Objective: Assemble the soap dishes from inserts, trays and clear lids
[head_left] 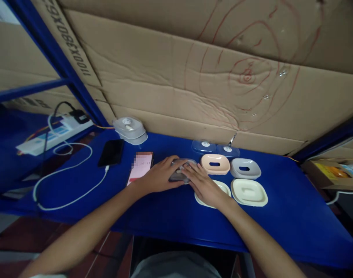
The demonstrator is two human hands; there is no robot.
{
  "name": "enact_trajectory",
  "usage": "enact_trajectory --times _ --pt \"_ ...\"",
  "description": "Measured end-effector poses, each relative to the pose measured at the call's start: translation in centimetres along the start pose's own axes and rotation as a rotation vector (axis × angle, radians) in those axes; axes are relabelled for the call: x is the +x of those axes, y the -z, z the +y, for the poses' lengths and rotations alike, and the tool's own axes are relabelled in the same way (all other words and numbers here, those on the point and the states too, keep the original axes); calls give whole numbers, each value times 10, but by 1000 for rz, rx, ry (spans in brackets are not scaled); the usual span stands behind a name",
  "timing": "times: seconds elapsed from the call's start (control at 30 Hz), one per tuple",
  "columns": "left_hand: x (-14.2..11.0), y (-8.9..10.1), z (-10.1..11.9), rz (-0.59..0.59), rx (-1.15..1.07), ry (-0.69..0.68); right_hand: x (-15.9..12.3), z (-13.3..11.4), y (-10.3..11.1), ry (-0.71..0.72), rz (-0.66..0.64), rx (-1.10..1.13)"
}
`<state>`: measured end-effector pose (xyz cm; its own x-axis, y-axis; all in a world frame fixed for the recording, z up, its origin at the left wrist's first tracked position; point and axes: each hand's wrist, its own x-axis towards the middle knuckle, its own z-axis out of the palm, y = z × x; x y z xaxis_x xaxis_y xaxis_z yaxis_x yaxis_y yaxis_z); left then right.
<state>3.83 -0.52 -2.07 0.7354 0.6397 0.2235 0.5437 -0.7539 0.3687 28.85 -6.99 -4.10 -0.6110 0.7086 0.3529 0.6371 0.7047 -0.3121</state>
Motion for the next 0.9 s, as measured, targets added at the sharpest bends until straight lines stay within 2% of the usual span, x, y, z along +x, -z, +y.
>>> enact_trajectory --times 0.1,0.27,0.4,0.5,0.6,0.7,0.73,0.8,0.83,0.9 --pt "5 4 -9 -14 52 91 -3 3 10 -55 56 26" --pt "31 17 -44 -33 235 208 -16 17 41 -137 87 -29" --pt "59 25 -64 34 279 267 -29 29 53 -148 57 -51" --pt "73 23 -66 101 288 280 -34 34 56 -197 49 -129" --pt "73 17 -48 152 274 274 -36 37 57 -217 80 -241" --pt "54 10 -5 135 189 184 -35 40 56 -295 115 -351" --pt "45 7 13 58 79 50 -35 41 55 -346 127 -385" --pt "28 0 47 -175 -25 -234 -35 44 53 -451 140 -424" --pt "21 -4 60 -219 -11 -315 -35 45 52 -483 138 -428" --pt "13 -14 75 -264 45 -392 -36 46 49 -482 115 -411"
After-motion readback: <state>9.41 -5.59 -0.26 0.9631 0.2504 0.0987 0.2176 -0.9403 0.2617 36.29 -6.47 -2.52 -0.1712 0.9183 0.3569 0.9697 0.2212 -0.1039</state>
